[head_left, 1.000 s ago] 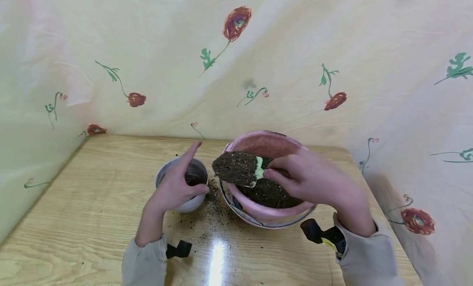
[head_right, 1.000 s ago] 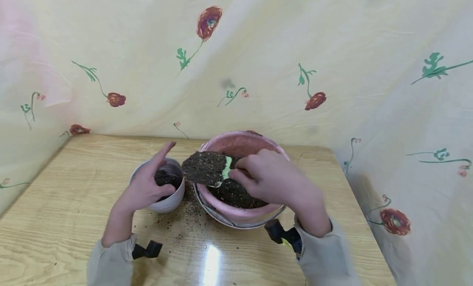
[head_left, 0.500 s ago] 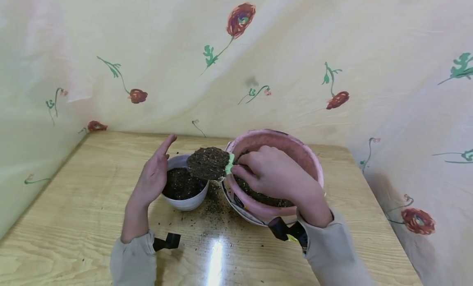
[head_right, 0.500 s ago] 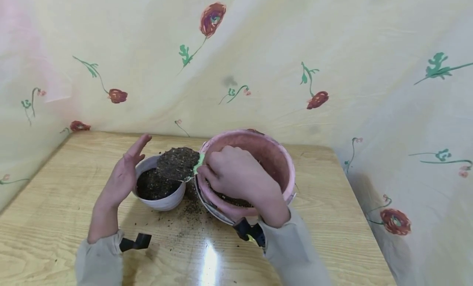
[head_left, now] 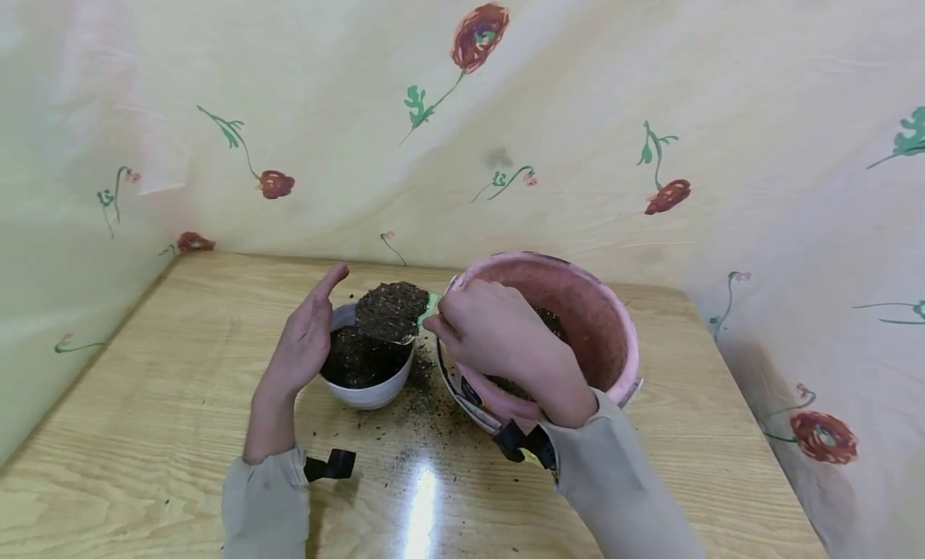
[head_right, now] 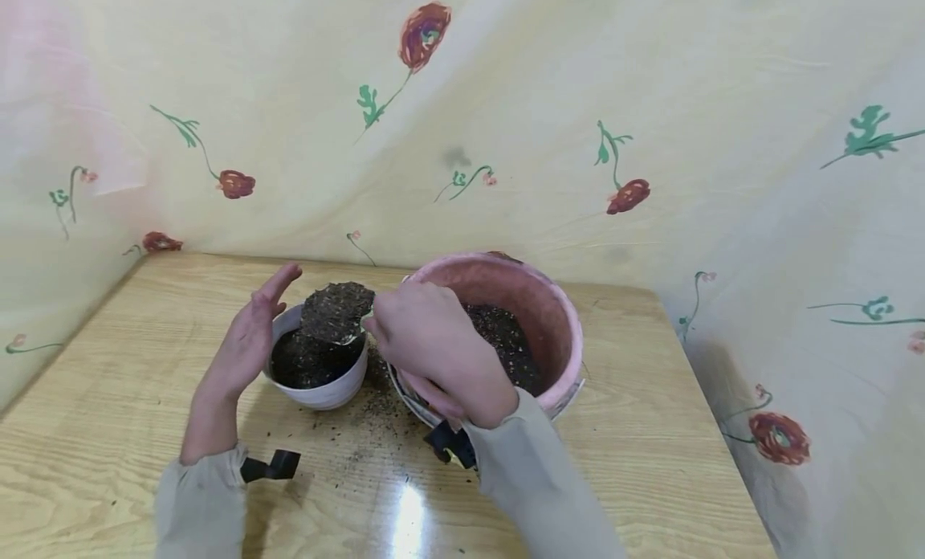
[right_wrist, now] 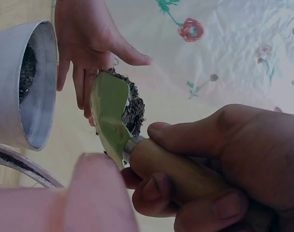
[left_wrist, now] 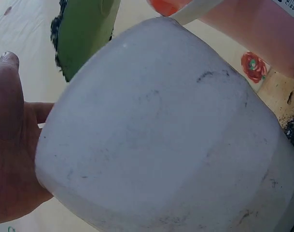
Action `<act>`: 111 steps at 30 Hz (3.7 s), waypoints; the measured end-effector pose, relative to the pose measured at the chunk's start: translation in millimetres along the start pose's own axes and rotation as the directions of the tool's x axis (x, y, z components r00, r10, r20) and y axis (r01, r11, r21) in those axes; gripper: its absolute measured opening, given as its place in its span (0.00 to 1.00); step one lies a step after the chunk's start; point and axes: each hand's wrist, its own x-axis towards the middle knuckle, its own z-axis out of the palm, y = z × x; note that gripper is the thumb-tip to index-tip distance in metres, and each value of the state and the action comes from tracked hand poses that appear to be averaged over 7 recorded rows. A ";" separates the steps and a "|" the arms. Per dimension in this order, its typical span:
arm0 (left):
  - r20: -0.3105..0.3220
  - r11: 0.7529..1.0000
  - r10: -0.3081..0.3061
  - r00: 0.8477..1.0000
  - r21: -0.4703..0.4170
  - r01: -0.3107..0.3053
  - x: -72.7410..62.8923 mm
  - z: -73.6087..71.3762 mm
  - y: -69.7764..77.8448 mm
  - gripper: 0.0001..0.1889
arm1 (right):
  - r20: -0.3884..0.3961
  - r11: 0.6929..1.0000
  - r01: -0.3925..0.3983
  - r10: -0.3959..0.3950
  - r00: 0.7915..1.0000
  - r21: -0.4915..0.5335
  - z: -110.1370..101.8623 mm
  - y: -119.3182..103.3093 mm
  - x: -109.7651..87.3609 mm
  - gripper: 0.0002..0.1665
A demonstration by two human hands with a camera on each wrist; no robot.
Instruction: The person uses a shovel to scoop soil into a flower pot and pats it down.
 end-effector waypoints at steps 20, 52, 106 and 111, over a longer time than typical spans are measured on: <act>0.009 0.999 -0.030 1.000 0.024 0.030 2.1 -0.1 -3.5 0.30 | 0.144 0.976 -0.091 0.121 0.982 -0.197 7.7 -12.8 27.3 0.20; -0.022 0.998 -0.008 1.000 0.062 0.010 3.7 6.8 0.7 0.31 | -0.145 0.949 -0.102 0.060 0.988 -0.299 -0.4 -8.9 3.9 0.26; 0.073 0.985 0.132 0.989 0.100 -0.139 9.1 67.5 30.9 0.30 | -0.620 0.978 -0.024 -0.113 0.777 -0.208 2.4 78.1 -71.5 0.21; 0.104 0.986 0.127 0.986 0.095 -0.137 8.7 77.4 38.9 0.35 | -0.623 0.970 -0.066 -0.098 0.776 -0.235 2.3 93.3 -85.0 0.27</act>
